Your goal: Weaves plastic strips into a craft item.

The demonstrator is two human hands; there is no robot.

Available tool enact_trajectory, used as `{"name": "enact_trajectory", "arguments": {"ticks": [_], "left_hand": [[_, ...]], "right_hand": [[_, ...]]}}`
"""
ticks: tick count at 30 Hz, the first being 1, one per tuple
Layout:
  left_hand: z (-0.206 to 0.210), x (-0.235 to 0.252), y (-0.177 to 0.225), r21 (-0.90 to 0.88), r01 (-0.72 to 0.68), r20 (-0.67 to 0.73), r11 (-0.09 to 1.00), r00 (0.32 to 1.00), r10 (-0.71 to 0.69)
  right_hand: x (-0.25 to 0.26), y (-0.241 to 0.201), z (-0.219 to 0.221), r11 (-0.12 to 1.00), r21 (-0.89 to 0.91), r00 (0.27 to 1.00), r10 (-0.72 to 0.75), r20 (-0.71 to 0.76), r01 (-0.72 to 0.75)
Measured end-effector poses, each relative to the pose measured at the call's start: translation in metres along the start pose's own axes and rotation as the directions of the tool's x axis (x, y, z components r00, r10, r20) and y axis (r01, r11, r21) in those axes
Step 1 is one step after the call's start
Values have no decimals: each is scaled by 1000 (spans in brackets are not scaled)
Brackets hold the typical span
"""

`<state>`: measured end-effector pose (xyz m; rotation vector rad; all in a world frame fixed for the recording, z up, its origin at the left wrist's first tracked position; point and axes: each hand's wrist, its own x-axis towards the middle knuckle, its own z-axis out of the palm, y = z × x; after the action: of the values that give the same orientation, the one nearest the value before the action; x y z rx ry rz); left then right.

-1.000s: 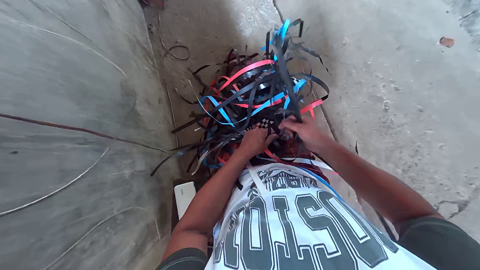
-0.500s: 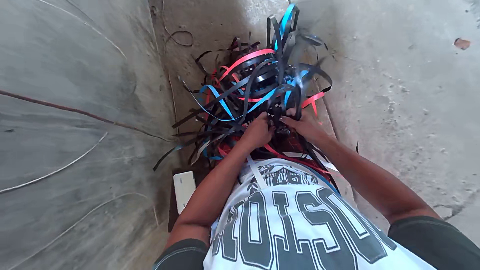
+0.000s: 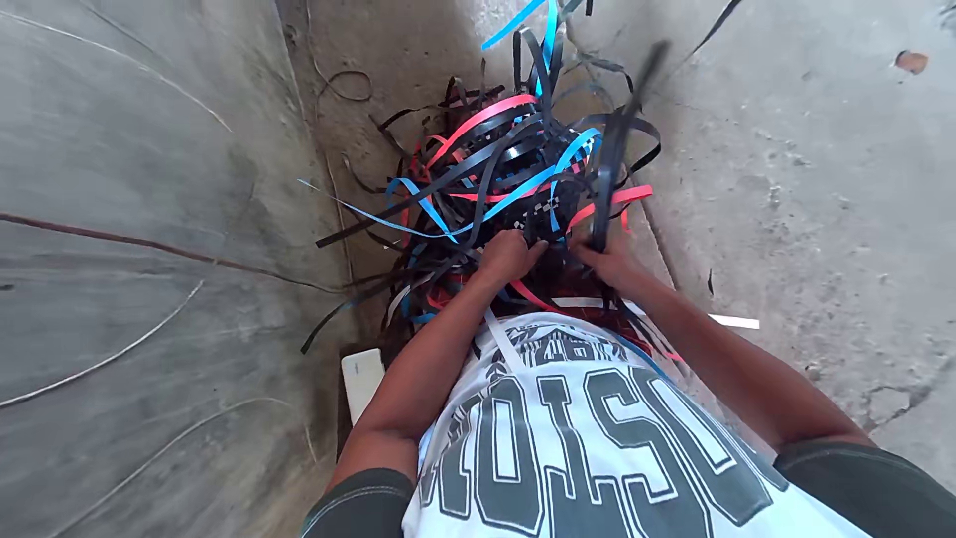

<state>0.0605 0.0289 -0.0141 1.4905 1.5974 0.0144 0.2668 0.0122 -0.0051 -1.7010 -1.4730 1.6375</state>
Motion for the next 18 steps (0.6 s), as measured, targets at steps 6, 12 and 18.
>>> {"name": "enact_trajectory", "arguments": {"ticks": [6,12,18], "left_hand": [[6,-10,5,69,-57,-9,996,998,57],[6,-9,-1,60,-22,12,998,1000,21],[9,-6,-1,41,-32,-40,999,999,33]], "right_hand": [[22,-33,12,983,171,998,56,30,-60],[-1,-91,-16,825,305,870,-492,-26,476],[43,-48,-6,865,-502,999,1,48,23]]}}
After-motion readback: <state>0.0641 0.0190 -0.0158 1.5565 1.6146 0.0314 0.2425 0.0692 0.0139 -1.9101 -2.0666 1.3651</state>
